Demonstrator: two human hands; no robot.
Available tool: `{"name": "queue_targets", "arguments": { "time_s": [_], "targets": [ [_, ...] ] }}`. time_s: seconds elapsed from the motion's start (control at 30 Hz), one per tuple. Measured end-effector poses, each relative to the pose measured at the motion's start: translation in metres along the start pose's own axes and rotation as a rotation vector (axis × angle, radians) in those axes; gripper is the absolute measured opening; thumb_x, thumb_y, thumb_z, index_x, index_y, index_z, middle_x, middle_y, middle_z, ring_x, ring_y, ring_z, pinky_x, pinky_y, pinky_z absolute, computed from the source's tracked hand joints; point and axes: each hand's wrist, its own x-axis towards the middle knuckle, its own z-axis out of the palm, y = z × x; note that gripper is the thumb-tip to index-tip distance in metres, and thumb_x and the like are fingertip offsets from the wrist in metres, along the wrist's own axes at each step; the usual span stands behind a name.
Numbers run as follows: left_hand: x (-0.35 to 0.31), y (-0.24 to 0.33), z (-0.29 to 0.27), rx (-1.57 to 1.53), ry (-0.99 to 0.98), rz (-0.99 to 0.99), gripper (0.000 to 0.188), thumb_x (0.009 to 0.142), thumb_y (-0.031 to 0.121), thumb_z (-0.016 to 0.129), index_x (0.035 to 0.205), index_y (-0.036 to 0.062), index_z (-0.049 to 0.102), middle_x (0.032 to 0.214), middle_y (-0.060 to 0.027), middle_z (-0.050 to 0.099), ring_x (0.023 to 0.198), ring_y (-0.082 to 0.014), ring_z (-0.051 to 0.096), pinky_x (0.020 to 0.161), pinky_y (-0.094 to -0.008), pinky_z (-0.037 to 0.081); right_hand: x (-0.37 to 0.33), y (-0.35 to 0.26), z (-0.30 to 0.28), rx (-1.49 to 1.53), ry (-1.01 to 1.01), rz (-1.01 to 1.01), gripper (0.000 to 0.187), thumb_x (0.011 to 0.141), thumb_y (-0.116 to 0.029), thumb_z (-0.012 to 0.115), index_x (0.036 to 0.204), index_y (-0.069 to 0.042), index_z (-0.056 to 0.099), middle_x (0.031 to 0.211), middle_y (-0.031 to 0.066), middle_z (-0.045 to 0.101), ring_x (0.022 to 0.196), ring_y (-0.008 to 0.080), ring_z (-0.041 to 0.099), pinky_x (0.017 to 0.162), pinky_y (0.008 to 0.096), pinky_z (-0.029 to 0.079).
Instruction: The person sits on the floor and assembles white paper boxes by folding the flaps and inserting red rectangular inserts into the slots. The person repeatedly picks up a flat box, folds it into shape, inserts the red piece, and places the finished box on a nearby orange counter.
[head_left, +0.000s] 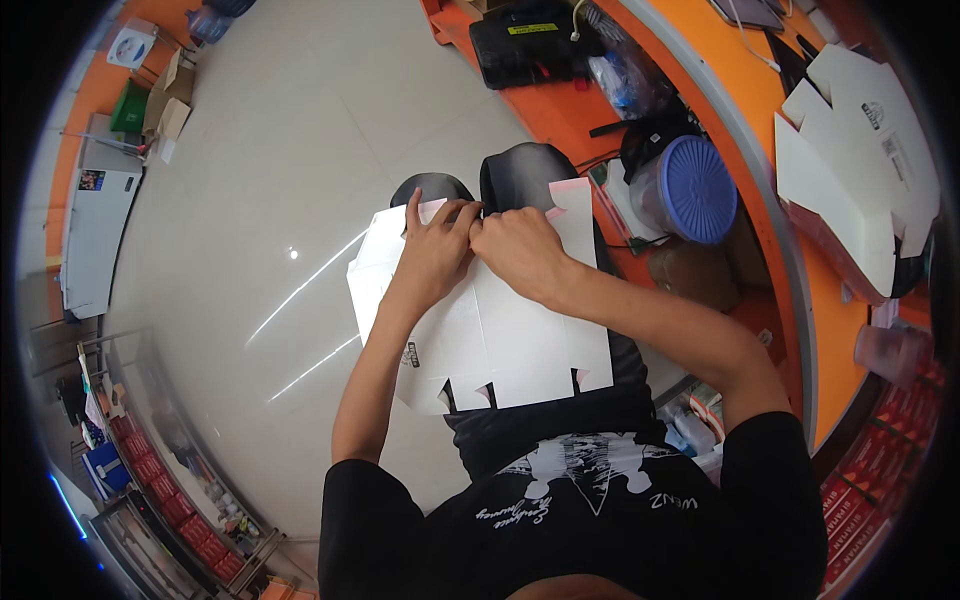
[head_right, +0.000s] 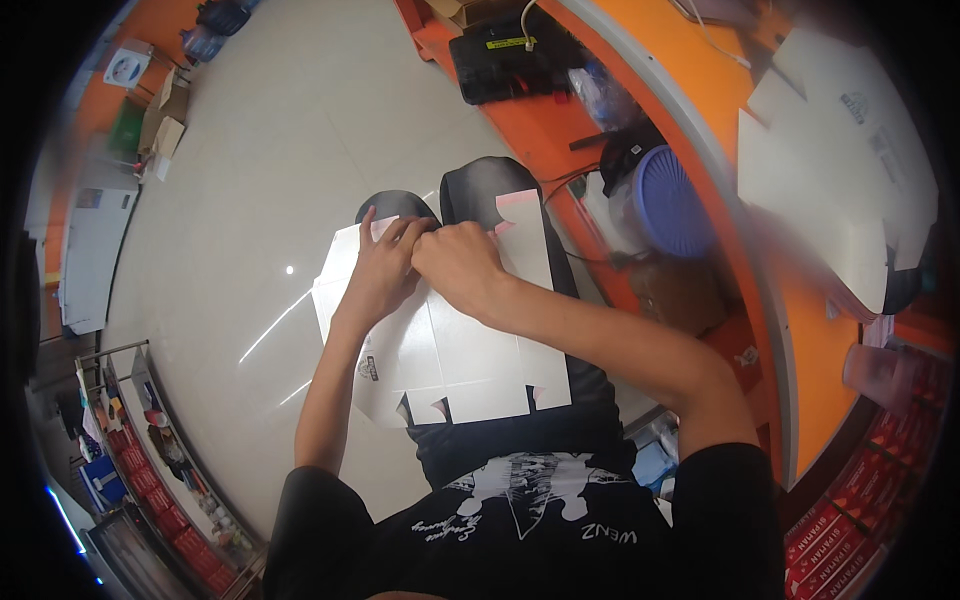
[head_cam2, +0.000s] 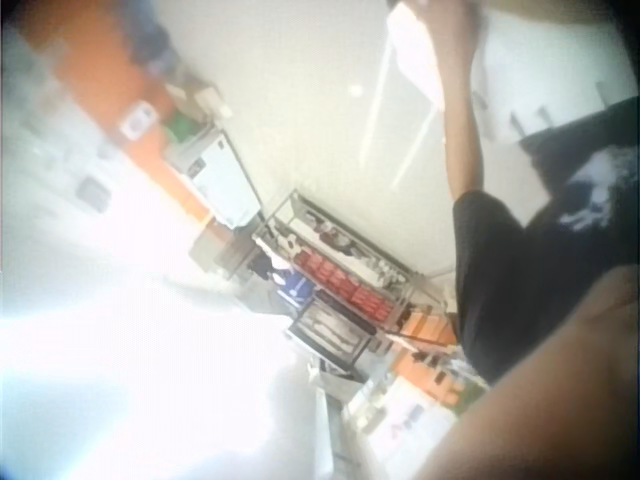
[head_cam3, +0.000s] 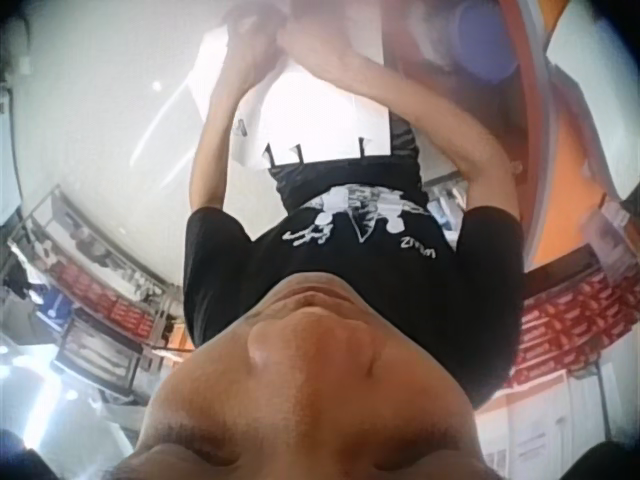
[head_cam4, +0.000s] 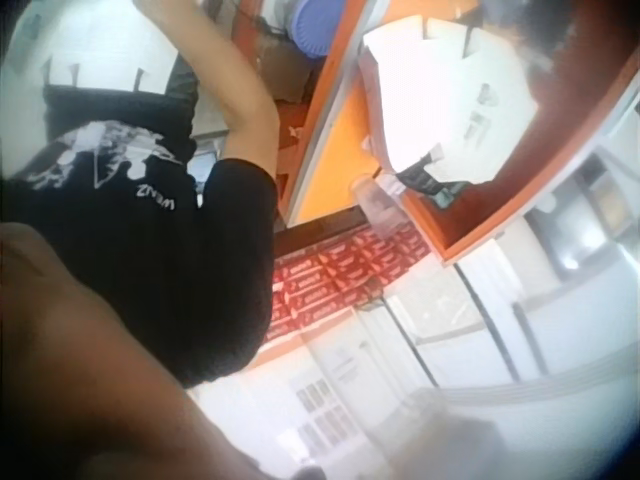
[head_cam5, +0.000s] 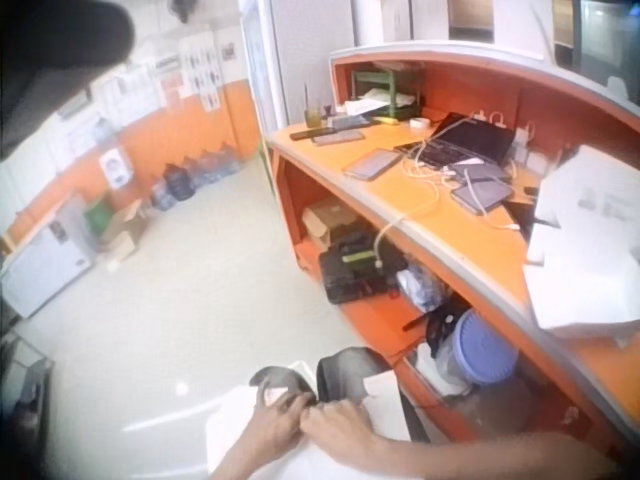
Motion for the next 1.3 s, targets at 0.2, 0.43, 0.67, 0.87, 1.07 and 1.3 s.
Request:
{"name": "queue_targets", "arguments": {
  "time_s": [0.2,0.43,0.67,0.87,1.07,1.3],
  "targets": [
    [-0.029,0.01,0.041,0.097,0.188,-0.052,0.05,0.08,0.008,0.074,0.129,0.0025,0.064,0.134,-0.0068,0.067,0.13,-0.0225,0.059,0.124,-0.0679,0.014,-0.017,-0.017,0.024,-0.327,0.092,-0.053,0.035,0.085,-0.01,0.067,0.114,0.008,0.068,0.103,0.0238,0.075,0.095,0.0347,0.075,0.088,0.0424,0.059],
    [-0.046,0.024,0.046,0.006,0.025,-0.165,0.069,0.085,0.011,0.069,0.149,-0.0043,0.048,0.151,-0.014,0.055,0.148,-0.0288,0.042,0.122,-0.0716,0.005,-0.043,-0.017,0.063,-0.091,0.212,-0.041,0.068,0.09,-0.017,0.06,0.146,0.017,0.043,0.155,0.0362,0.041,0.151,0.0422,0.036,0.126,0.0472,0.026],
    [-0.042,0.025,0.015,0.043,-0.411,-0.105,0.108,0.088,0.05,0.067,0.164,-0.0048,0.014,0.173,-0.0222,0.011,0.162,-0.0362,0.006,0.122,-0.0703,0.0,-0.056,-0.008,0.058,0.32,0.038,-0.069,0.102,0.086,-0.036,0.066,0.156,0.02,0.018,0.167,0.0373,0.01,0.161,0.0414,0.003,0.131,0.0487,0.006],
    [-0.005,0.019,-0.003,0.027,-0.266,-0.108,0.064,0.095,0.043,0.069,0.134,-0.0053,0.054,0.127,-0.0219,0.066,0.125,-0.0331,0.06,0.118,-0.0644,0.021,-0.04,0.045,0.031,0.798,0.037,-0.248,0.096,0.088,-0.03,0.078,0.159,0.008,0.027,0.17,0.0271,0.017,0.161,0.0366,0.01,0.129,0.0464,0.013],
    [0.05,-0.003,-0.026,-0.274,-0.356,-0.132,0.048,0.084,0.028,0.082,0.122,0.0018,0.069,0.099,-0.019,0.075,0.096,-0.0389,0.07,0.086,-0.0449,0.055,-0.028,0.123,-0.065,0.589,0.052,0.105,0.092,0.081,-0.025,0.086,0.156,0.003,0.039,0.159,0.0223,0.045,0.144,0.0362,0.047,0.117,0.042,0.042],
    [0.075,0.006,-0.038,-0.276,-0.498,-0.063,0.055,0.077,0.034,0.085,0.122,0.004,0.073,0.1,-0.0194,0.075,0.096,-0.0362,0.07,0.088,-0.0438,0.055,0.005,0.118,-0.049,0.201,-0.528,0.063,0.085,0.068,-0.029,0.092,0.138,0.004,0.058,0.133,0.0251,0.057,0.129,0.0343,0.055,0.099,0.0423,0.049]
  ]
}}
